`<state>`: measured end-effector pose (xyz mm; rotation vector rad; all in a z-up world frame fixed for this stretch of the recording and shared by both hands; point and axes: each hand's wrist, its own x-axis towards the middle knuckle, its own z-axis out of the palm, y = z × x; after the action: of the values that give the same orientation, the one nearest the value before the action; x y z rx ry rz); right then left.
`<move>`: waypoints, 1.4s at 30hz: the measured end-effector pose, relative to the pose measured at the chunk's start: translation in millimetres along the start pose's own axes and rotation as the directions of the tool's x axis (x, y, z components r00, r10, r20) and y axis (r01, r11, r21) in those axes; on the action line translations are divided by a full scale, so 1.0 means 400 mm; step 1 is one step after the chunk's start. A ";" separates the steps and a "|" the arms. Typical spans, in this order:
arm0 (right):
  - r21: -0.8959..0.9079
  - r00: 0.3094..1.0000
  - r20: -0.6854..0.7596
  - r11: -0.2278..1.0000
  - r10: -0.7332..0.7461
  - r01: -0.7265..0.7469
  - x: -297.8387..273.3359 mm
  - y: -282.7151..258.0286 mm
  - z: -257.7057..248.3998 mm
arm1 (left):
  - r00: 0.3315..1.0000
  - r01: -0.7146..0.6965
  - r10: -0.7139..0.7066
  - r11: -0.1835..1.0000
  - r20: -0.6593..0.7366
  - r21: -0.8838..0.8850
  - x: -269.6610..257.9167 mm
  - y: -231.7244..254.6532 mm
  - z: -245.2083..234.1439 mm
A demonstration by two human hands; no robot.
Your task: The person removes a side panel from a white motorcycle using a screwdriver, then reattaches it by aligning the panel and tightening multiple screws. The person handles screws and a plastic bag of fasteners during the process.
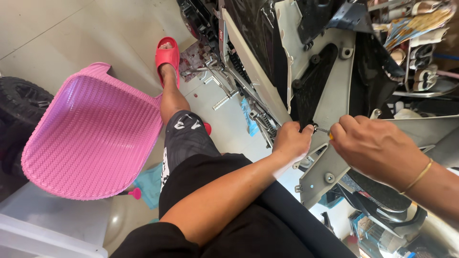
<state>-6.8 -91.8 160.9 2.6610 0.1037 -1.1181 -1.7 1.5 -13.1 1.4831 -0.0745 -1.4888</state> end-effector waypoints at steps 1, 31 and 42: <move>0.087 0.997 -0.028 0.994 0.074 -0.071 0.003 -0.007 0.007 | 1.000 0.025 -0.025 1.000 0.001 -0.005 -0.002 0.002 -0.002; 0.290 0.972 -0.048 0.935 0.229 -0.206 -0.010 0.014 -0.019 | 0.970 0.187 -0.055 0.790 0.236 -0.584 0.045 -0.091 0.031; 0.360 0.963 -0.120 0.914 0.243 -0.185 -0.034 0.028 0.020 | 0.932 0.344 -0.195 0.740 0.305 -0.578 -0.007 -0.016 -0.001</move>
<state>-20.0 -104.3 167.4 2.9757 -0.3852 -0.9175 -5.9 6.8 -15.5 0.7948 0.4875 -1.6919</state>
